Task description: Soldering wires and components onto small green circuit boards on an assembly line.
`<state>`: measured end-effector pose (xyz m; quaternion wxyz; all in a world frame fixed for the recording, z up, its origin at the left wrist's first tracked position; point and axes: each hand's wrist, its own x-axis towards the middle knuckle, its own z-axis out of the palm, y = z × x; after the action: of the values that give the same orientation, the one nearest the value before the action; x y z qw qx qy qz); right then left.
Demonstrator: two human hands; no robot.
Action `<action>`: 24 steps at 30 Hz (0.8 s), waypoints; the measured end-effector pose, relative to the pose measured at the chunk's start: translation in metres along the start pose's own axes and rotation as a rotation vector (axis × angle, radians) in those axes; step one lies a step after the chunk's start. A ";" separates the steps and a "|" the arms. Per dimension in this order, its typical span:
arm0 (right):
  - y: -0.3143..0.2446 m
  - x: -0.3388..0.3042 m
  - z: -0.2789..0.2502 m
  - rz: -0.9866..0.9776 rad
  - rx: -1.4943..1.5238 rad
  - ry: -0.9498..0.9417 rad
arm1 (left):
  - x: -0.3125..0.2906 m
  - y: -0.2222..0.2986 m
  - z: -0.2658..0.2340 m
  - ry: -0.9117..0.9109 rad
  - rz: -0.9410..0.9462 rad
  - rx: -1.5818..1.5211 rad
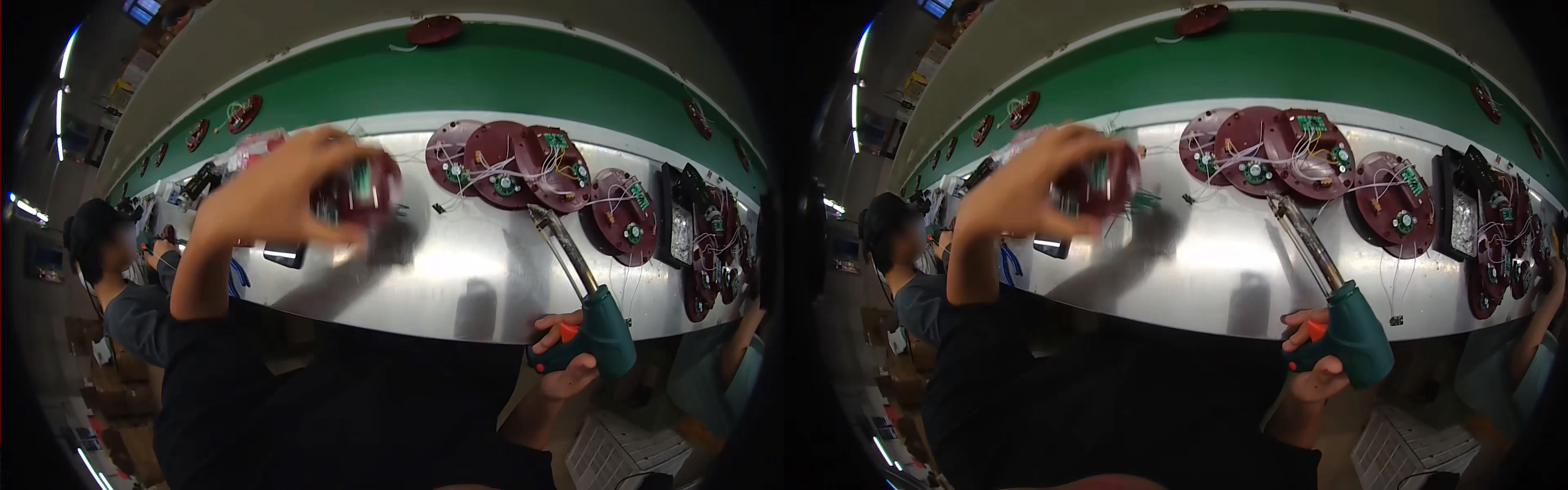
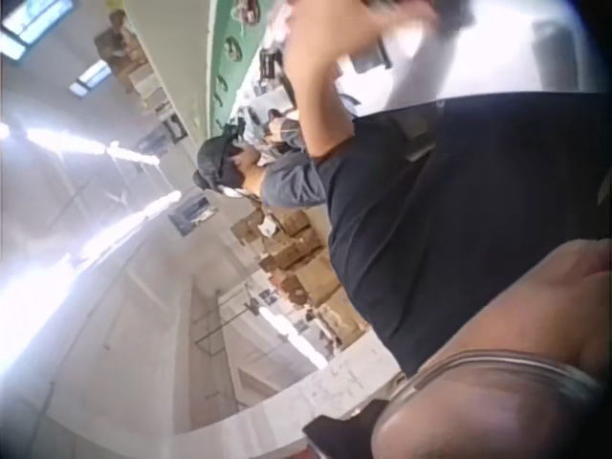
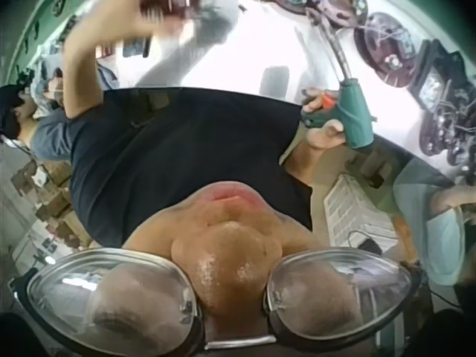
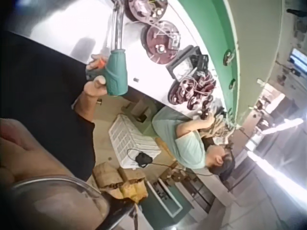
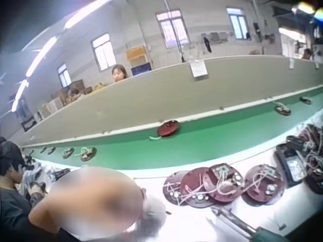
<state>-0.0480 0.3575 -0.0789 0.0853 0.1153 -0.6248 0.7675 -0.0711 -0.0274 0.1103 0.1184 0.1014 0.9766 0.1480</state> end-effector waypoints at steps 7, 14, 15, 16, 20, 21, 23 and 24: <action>-0.007 0.002 0.004 -0.007 -0.067 -0.038 | -0.056 0.065 0.093 -0.090 0.235 -0.116; -0.007 -0.007 -0.004 0.013 -0.074 -0.042 | -0.054 0.090 0.155 0.246 0.101 -0.048; -0.008 -0.007 -0.002 0.016 -0.074 -0.064 | -0.053 0.093 0.156 0.255 0.054 -0.019; -0.013 -0.007 0.004 0.017 -0.054 -0.058 | -0.051 0.095 0.157 0.256 0.014 0.009; -0.016 -0.017 0.022 0.128 0.083 -0.145 | -0.051 0.093 0.153 0.240 -0.037 -0.048; -0.018 -0.017 0.032 0.151 0.075 -0.175 | -0.049 0.089 0.154 0.305 -0.028 -0.125; -0.016 -0.015 0.047 0.158 0.054 -0.222 | -0.051 0.077 0.143 0.268 -0.066 -0.249; -0.016 -0.012 0.049 0.162 0.045 -0.212 | -0.050 0.070 0.134 0.239 -0.108 -0.363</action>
<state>-0.0283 0.3125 -0.0580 -0.0461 0.1469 -0.6202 0.7692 0.0228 0.0621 0.0176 0.0260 0.0078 0.9451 0.3257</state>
